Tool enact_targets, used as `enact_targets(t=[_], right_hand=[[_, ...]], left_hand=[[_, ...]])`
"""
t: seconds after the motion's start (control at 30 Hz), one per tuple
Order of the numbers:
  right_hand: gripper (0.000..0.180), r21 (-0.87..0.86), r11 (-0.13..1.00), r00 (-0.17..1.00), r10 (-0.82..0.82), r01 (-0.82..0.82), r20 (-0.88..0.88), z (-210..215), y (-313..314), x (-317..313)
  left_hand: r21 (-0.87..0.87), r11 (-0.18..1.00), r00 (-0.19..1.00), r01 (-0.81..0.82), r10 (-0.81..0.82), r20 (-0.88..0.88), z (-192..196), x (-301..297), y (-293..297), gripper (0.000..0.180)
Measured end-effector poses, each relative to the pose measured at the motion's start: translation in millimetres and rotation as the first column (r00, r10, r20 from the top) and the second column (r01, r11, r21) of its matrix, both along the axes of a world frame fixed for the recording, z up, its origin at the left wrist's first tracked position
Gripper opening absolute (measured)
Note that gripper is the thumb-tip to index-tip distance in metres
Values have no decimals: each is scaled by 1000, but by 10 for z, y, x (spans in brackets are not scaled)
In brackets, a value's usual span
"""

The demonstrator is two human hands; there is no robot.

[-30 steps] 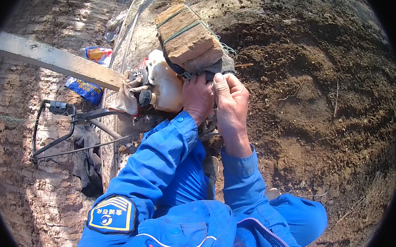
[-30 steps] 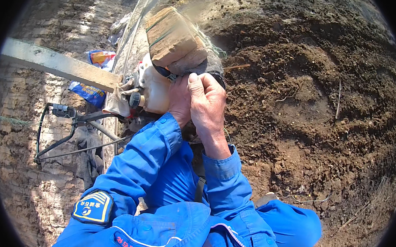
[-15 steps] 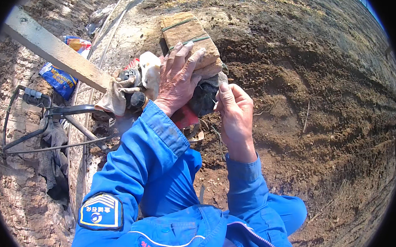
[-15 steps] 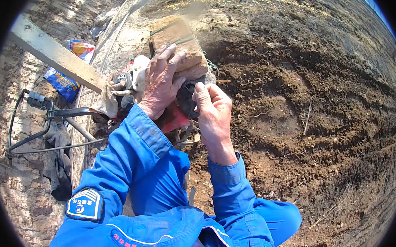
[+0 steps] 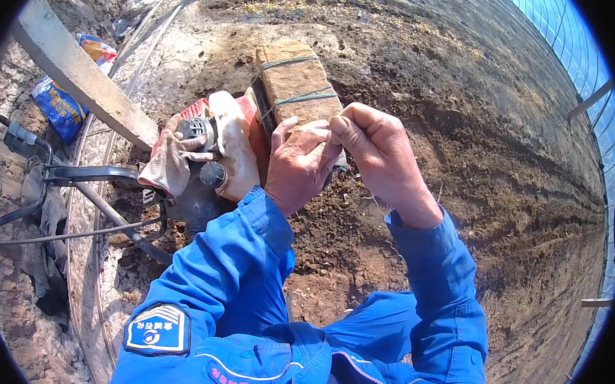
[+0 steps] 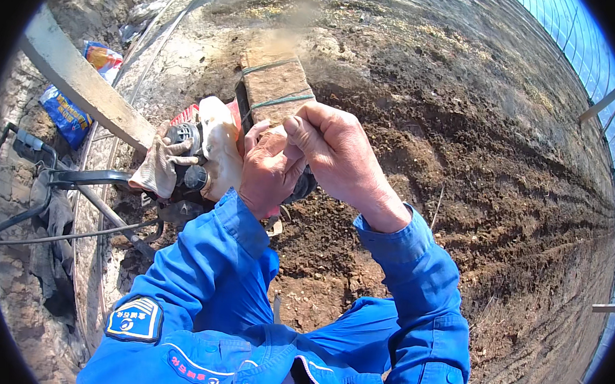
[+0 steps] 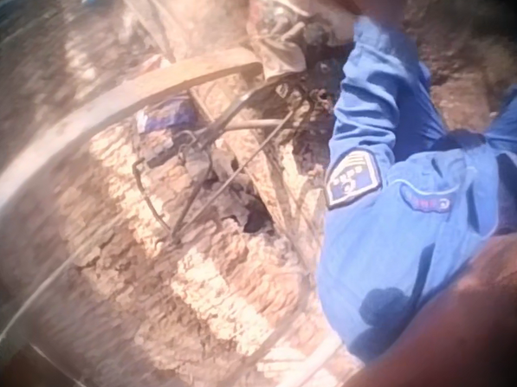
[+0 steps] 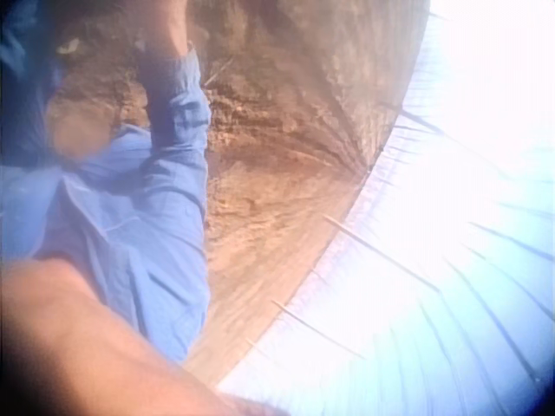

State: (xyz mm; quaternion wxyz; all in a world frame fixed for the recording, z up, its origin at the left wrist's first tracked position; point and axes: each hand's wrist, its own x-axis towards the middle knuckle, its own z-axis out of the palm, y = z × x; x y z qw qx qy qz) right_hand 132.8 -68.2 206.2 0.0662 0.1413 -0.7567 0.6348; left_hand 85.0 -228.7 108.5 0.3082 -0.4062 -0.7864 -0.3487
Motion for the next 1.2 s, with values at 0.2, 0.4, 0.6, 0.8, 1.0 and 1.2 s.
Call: enact_targets(t=[0.2, 0.4, 0.6, 0.8, 1.0, 1.2], right_hand=[[30, 132, 990, 998, -46, 41, 33, 347, 214, -54], [29, 103, 994, 997, -46, 40, 56, 717, 451, -145], [26, 164, 986, 997, 48, -37, -64, 845, 470, -433], [16, 659, 739, 952, 83, 139, -294, 277, 411, -1087], [9, 741, 669, 988, 77, 50, -137, -179, 326, -1415], [8, 855, 517, 895, 363, 37, -258, -117, 331, -1522]], left_hand=[[202, 974, 991, 107, -121, 60, -68, -203, -95, 13], [149, 985, 989, 90, -106, 103, -42, -193, -82, 18], [201, 976, 995, 81, -90, 33, -85, -256, -28, 15], [257, 964, 992, 68, -92, 82, -142, -236, 14, 11], [236, 971, 995, 47, -67, 77, -152, -250, 34, 12], [248, 967, 990, 53, -83, 112, -147, -250, 32, 14]])
